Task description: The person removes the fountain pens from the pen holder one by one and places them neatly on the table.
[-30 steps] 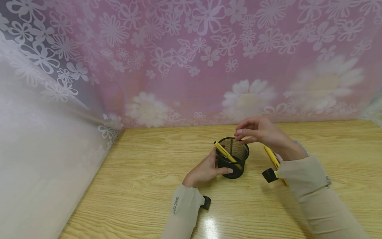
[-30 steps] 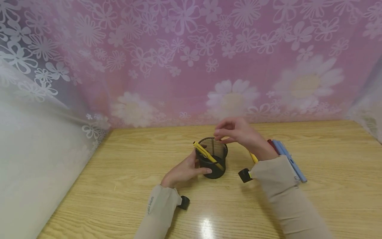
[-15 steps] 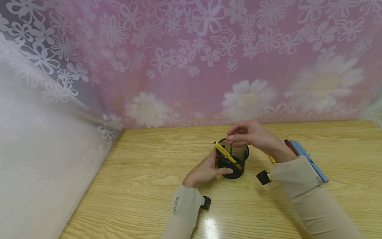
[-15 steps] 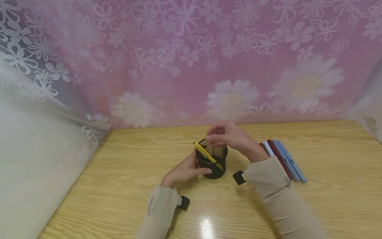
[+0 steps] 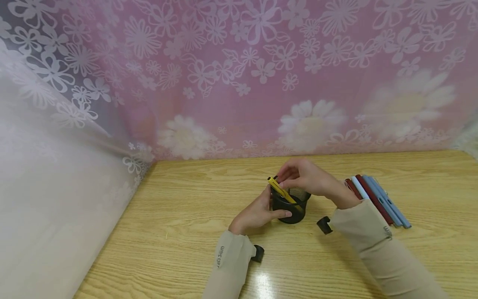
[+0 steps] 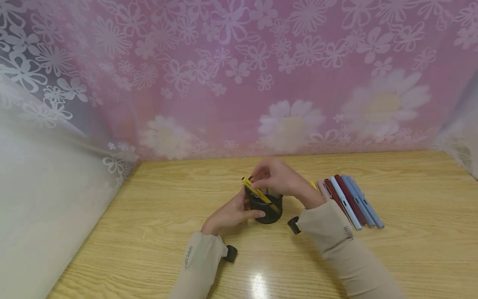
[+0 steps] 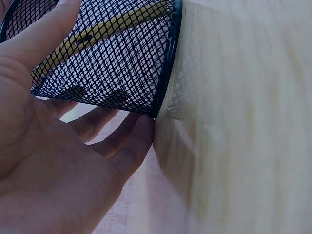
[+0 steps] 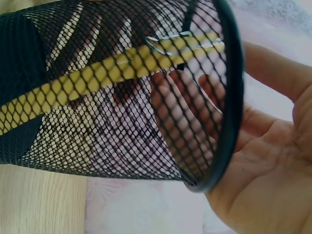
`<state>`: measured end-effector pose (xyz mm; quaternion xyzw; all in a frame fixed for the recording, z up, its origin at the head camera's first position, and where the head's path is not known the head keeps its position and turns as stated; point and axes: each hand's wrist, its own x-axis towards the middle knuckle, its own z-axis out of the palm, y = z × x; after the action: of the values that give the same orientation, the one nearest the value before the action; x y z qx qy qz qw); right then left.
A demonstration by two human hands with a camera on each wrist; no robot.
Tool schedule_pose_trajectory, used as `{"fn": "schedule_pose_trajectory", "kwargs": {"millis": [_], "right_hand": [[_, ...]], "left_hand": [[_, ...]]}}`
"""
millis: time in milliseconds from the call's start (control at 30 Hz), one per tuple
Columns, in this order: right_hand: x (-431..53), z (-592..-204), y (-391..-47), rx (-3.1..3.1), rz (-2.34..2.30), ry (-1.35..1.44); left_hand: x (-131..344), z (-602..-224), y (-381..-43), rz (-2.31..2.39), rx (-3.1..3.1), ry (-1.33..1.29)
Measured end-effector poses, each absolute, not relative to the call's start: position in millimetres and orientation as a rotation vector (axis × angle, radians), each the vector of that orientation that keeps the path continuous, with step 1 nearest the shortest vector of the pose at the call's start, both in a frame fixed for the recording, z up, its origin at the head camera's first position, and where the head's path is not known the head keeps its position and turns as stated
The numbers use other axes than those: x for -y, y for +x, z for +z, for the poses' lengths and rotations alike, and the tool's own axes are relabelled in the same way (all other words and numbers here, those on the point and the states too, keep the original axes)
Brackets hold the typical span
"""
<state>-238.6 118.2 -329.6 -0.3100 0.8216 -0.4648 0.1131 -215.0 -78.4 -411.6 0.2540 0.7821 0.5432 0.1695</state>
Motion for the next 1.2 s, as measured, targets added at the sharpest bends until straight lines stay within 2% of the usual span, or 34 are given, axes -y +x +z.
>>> {"fn": "schedule_pose_trajectory", "kwargs": {"millis": [767,1200], "right_hand": [[-104.5,-332.4,-232.1,-2.626,-1.081,-0.979],[-112.7,-326.5,-230.6,-2.786,-1.285,-0.844]], "left_hand": [[79.7,-413.9,-215.4,1.552,-2.181,0.753],[78.4,-413.4,-215.4,1.571,-2.183,0.737]]}}
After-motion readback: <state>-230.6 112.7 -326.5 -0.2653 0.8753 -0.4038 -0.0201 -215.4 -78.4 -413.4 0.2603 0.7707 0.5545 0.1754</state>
